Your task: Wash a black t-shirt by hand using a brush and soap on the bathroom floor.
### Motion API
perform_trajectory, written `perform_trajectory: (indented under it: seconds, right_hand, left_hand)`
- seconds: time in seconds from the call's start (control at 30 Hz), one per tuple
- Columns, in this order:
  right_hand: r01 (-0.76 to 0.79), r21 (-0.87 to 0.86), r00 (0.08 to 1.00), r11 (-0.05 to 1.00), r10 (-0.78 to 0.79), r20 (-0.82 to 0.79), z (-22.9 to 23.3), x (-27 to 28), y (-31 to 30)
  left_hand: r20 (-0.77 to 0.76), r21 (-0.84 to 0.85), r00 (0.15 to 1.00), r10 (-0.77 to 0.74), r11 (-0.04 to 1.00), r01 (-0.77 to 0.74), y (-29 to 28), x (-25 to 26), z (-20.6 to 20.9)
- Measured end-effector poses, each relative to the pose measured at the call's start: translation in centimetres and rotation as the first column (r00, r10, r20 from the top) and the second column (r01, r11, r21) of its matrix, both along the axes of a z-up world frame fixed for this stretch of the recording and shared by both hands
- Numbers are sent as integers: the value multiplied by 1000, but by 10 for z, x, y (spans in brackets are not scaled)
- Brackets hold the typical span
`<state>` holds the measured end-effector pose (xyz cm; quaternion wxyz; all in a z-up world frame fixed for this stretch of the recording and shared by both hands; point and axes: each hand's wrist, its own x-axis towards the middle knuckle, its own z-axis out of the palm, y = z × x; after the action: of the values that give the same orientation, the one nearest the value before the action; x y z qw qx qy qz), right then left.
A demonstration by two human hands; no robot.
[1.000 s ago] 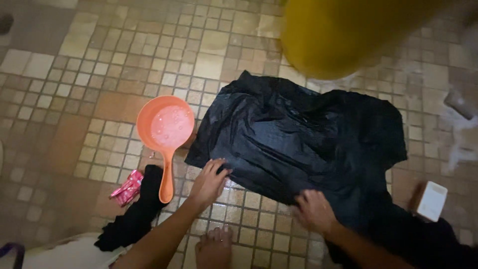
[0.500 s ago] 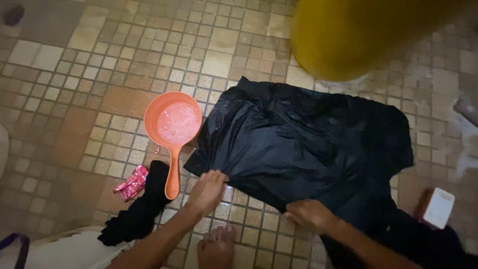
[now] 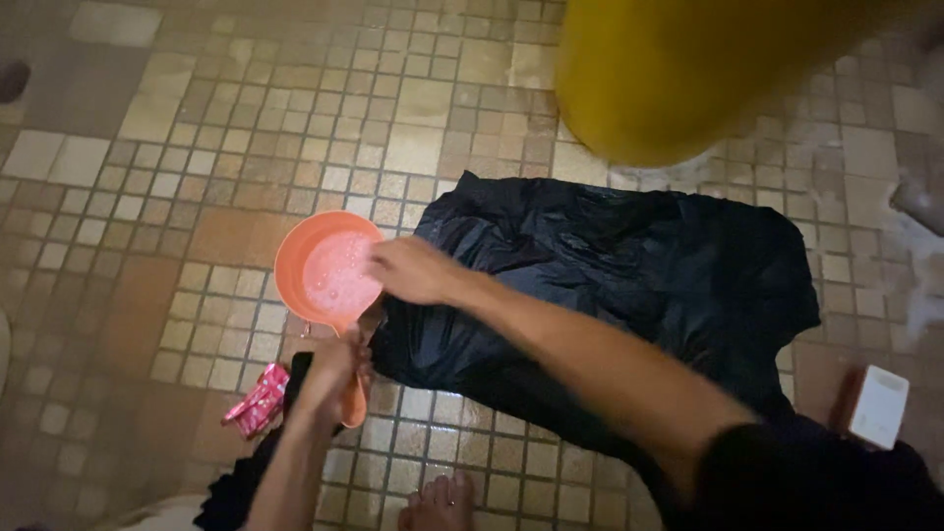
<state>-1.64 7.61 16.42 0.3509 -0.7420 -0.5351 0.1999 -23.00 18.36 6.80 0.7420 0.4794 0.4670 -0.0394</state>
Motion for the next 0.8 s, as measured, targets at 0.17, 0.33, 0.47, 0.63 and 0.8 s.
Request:
perform_trajectory:
  seconds: [0.17, 0.33, 0.47, 0.63, 0.8]
  right_hand:
    - [38, -22, 969, 999, -42, -244, -108, 2, 100]
    - [374, -413, 830, 830, -498, -249, -123, 11, 99]
    - [162, -172, 387, 972, -223, -895, -101, 33, 76]
    - [244, 266, -461, 933, 352, -814, -18, 70, -14]
    - [70, 16, 152, 997, 5, -988, 195, 62, -157]
  left_hand:
    - [25, 59, 997, 73, 996, -74, -34, 8, 15]
    - [17, 147, 999, 28, 989, -30, -68, 20, 79]
    - [26, 122, 997, -76, 990, 73, -76, 32, 90]
    - [99, 23, 991, -92, 996, 90, -67, 42, 77]
    - [72, 33, 994, -76, 997, 74, -41, 36, 21]
